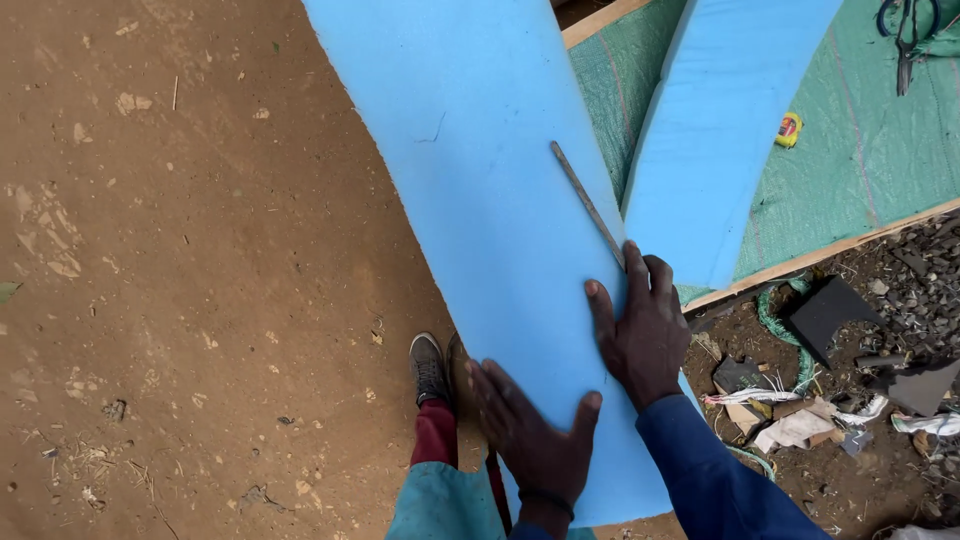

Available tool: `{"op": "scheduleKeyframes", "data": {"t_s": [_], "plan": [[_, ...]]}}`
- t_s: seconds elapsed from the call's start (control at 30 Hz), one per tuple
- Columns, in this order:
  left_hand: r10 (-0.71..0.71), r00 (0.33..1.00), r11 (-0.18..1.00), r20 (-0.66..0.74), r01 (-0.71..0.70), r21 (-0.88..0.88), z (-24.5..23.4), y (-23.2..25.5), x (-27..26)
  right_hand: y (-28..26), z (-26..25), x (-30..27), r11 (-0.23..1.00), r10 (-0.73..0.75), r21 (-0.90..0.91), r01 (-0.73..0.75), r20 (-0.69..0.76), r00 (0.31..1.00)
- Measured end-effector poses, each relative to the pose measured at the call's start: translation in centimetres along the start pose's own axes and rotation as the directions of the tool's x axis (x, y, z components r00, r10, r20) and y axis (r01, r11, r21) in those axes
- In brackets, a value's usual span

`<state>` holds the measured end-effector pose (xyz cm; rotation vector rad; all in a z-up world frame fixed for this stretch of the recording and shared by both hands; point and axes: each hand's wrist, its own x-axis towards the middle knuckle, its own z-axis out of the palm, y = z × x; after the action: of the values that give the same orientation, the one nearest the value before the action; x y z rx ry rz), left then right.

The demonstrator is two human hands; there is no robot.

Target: The person applies a yellow liquid from a plastic bottle onto a green woven roll and a white roll. They then place a blue foam sheet onto the white roll and use a metal rod to press and smooth the foam into place.

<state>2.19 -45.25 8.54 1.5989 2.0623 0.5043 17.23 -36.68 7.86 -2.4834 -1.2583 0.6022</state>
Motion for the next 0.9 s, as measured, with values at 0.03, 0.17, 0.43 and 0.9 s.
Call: {"op": "scheduleKeyframes", "data": {"t_s": [0.03,0.17,0.43,0.9], "plan": [[-0.062,0.996,0.998,0.066,0.062,0.014,-0.4,-0.5,-3.9,0.8,-1.0,-2.0,0.996,0.075,-0.056,-0.072,0.055,0.996],[-0.091,0.996,0.983,-0.006,0.089,-0.158,2.7,-1.4,-6.4,8.8,1.3,-9.2,0.991,0.130,-0.022,-0.130,0.029,0.991],[-0.071,0.996,0.989,0.047,0.076,-0.126,3.7,-3.3,-7.5,10.6,3.8,-9.4,0.981,0.148,0.117,-0.154,0.057,0.987],[-0.109,0.994,0.987,0.024,0.111,-0.120,-2.7,-1.1,20.7,-4.9,-5.4,0.0,0.977,0.161,0.163,-0.138,-0.136,0.978]]}}
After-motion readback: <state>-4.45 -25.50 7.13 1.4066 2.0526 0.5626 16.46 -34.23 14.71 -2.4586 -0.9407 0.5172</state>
